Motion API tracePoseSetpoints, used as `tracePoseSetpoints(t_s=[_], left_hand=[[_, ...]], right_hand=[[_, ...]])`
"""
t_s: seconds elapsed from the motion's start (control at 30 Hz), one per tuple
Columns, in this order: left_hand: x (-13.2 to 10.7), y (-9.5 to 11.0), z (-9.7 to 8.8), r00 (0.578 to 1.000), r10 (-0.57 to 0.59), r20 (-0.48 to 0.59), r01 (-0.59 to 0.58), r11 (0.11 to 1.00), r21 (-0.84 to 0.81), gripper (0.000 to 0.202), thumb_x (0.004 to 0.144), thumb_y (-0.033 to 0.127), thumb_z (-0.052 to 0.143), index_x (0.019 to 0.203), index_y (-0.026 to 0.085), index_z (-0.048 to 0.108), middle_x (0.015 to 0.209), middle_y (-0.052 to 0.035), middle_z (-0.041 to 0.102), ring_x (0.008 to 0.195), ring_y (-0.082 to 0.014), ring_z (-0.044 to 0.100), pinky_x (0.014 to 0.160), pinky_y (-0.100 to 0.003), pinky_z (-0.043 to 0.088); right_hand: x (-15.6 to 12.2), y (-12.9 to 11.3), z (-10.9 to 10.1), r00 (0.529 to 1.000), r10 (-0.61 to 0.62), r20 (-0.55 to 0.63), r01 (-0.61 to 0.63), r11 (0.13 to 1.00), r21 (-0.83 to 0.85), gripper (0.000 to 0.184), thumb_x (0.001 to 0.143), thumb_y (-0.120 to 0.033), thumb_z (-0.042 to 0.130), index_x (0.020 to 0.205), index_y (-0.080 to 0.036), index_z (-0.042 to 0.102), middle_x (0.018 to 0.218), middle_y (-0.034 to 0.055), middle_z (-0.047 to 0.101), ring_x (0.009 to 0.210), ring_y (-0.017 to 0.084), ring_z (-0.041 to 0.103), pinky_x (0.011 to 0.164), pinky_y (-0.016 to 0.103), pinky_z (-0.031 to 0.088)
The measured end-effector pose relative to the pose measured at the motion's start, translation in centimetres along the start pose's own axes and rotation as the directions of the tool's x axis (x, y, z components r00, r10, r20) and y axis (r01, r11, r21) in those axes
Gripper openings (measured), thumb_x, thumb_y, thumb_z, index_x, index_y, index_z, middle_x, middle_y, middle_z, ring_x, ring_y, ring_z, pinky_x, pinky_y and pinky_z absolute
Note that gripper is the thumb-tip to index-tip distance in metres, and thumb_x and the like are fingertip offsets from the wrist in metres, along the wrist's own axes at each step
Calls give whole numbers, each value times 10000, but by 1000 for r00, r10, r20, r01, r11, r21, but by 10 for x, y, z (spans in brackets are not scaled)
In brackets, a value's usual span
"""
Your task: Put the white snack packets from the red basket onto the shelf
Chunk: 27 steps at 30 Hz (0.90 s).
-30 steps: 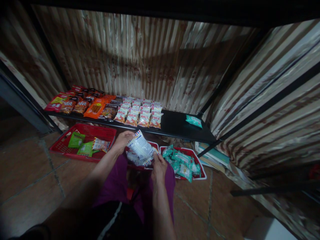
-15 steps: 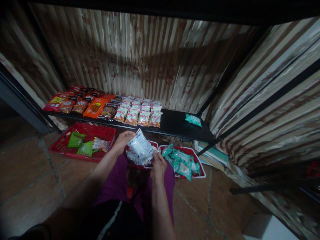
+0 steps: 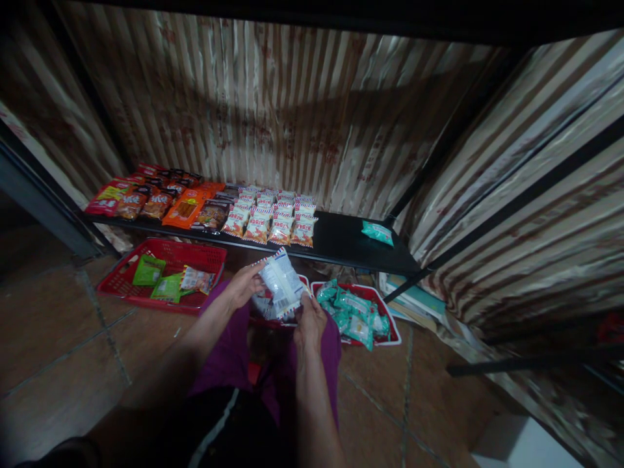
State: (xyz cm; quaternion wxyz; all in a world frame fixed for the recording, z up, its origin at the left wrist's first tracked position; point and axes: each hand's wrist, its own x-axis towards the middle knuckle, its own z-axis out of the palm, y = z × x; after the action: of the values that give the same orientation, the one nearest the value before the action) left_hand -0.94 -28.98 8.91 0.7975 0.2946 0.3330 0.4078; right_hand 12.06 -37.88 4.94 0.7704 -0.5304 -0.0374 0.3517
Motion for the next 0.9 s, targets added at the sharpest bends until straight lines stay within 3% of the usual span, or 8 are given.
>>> tracePoseSetpoints(t_s=[0.3,0.53,0.63,0.7,0.73,0.83,0.9], left_hand=[[3,-9,0,999,-9,-44,9,1000,8,281,675,341,757,811,134,624,726,-72,671,611,-170,637,618,-314,527],[7,-12,-1,997,8,-80,-7,1000,18,315,695,374,732,848,144,582,702,-55,663,591,-170,638,596,-312,535],[6,-13,-1,995,34,-99,-31,999,35,290,704,367,719,833,149,577,691,-50,657,583,-165,632,593,-308,531],[5,-12,0,992,63,-108,-57,997,56,270,711,361,709,820,149,583,696,-49,658,583,-157,625,593,-300,526],[5,-12,0,991,79,-112,-71,995,69,261,714,359,705,817,149,589,700,-48,658,582,-152,620,590,-293,522],[2,-12,4,985,123,-118,-109,987,118,243,718,365,698,793,152,608,698,-38,657,584,-141,605,586,-276,508],[1,-13,6,982,151,-117,-131,978,164,243,714,379,700,765,157,616,679,-31,654,592,-143,602,593,-270,499]], right_hand=[[-3,-1,2,1000,-18,9,18,1000,17,329,464,-284,781,751,-160,679,634,-26,687,532,114,596,480,211,466],[6,7,-3,991,-121,56,121,993,-11,345,497,-346,771,776,-166,675,704,-3,703,623,146,630,593,262,504],[13,12,-9,982,-176,75,185,972,-143,415,573,-398,718,907,-156,677,824,32,713,735,182,647,679,309,514],[15,13,-13,953,-291,88,303,890,-340,499,623,-413,675,1042,-142,651,965,77,701,865,221,640,787,366,500],[15,12,-14,920,-376,114,385,807,-447,528,648,-410,654,1098,-135,632,1038,103,682,942,241,623,852,399,477],[10,8,-13,742,-593,312,629,458,-628,490,738,-377,581,1168,-142,603,1202,144,607,1133,270,529,999,471,369],[4,7,-8,627,-631,457,736,286,-614,413,803,-353,520,1164,-175,612,1232,129,592,1173,255,503,1022,481,347]])
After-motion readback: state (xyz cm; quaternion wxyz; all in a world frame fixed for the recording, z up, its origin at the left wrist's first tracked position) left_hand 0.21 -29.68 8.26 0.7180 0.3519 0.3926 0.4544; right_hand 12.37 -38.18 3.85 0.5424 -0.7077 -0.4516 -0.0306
